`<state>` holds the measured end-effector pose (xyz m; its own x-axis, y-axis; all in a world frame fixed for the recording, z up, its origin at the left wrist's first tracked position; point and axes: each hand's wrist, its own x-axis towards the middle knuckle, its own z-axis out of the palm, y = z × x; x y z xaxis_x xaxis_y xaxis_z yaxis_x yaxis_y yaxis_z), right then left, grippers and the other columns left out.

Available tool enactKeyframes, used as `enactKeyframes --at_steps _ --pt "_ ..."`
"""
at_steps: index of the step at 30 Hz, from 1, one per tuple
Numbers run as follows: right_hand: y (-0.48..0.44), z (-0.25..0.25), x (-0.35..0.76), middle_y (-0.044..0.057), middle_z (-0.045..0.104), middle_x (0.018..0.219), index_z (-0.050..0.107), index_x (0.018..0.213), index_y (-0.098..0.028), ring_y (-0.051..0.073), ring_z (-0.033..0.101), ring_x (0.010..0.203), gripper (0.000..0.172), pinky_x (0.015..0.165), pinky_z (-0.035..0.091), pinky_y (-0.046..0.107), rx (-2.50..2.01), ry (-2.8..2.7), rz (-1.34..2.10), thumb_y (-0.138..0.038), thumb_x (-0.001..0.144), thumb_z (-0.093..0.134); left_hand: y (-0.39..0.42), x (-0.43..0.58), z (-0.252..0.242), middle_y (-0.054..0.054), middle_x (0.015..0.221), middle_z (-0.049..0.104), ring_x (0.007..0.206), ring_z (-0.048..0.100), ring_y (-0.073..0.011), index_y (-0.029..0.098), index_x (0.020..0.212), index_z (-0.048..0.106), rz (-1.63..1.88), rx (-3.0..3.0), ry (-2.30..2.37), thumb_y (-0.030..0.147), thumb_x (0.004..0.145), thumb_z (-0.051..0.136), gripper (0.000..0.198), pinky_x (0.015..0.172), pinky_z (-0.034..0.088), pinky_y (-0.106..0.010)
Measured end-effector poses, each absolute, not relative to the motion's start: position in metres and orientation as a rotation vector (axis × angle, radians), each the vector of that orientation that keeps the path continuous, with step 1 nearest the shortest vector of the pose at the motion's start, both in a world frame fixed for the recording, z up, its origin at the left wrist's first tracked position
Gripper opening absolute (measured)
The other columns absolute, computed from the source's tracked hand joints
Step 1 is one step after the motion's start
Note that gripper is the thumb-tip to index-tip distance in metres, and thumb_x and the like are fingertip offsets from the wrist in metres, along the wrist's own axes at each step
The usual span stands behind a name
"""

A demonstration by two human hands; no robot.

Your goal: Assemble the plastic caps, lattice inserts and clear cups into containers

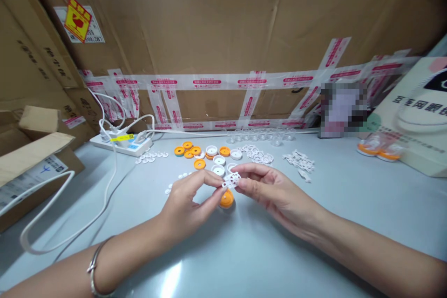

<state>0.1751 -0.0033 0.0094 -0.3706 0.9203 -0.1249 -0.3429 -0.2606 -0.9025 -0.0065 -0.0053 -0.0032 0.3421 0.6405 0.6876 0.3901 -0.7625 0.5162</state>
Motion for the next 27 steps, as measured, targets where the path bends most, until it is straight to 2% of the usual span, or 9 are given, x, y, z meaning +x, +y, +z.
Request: enactKeyframes --at_steps 4,7,9,15,27 --pt "0.002 0.006 0.177 -0.002 0.067 0.080 0.071 0.079 -0.022 0.008 0.059 0.074 0.022 0.076 0.045 0.024 -0.950 -0.992 1.698 -0.028 0.059 0.078 -0.002 -0.009 -0.004 -0.001 0.083 0.067 0.077 0.063 -0.0121 0.019 0.084 0.055 1.210 2.355 0.968 0.017 0.079 0.060 0.008 0.072 0.049 -0.024" --pt "0.012 -0.001 0.182 0.000 0.068 0.085 0.071 0.082 -0.023 0.011 0.059 0.077 0.020 0.079 0.045 0.028 -1.006 -1.068 1.536 -0.031 0.063 0.073 0.002 -0.011 -0.006 -0.005 0.101 0.063 0.095 0.058 -0.0197 0.020 0.099 0.053 0.930 2.378 1.123 0.029 0.071 0.069 0.033 0.080 0.047 -0.032" --pt "0.018 -0.006 0.184 0.001 0.069 0.089 0.071 0.085 -0.024 0.013 0.060 0.080 0.020 0.080 0.046 0.030 -1.033 -1.199 1.443 -0.032 0.066 0.070 0.004 -0.011 -0.008 -0.007 0.106 0.060 0.099 0.054 -0.0231 0.020 0.103 0.052 0.752 2.363 1.206 0.033 0.065 0.073 0.046 0.081 0.045 -0.036" --pt "0.018 -0.015 0.178 0.002 0.071 0.089 0.070 0.082 -0.022 0.017 0.065 0.086 0.019 0.084 0.049 0.034 -1.039 -1.485 1.348 -0.027 0.064 0.071 0.009 -0.004 -0.017 -0.003 0.082 0.059 0.076 0.054 -0.0173 0.016 0.087 0.056 0.590 2.261 1.243 0.028 0.070 0.068 0.024 0.069 0.042 -0.029" --pt "0.017 -0.020 0.175 0.003 0.071 0.089 0.069 0.085 -0.020 0.017 0.065 0.085 0.013 0.083 0.049 0.034 -1.022 -1.732 1.186 -0.026 0.074 0.063 0.014 0.002 -0.018 -0.001 0.079 0.061 0.070 0.052 -0.0144 0.016 0.091 0.062 0.661 2.145 1.239 0.024 0.067 0.071 0.027 0.063 0.040 -0.024"
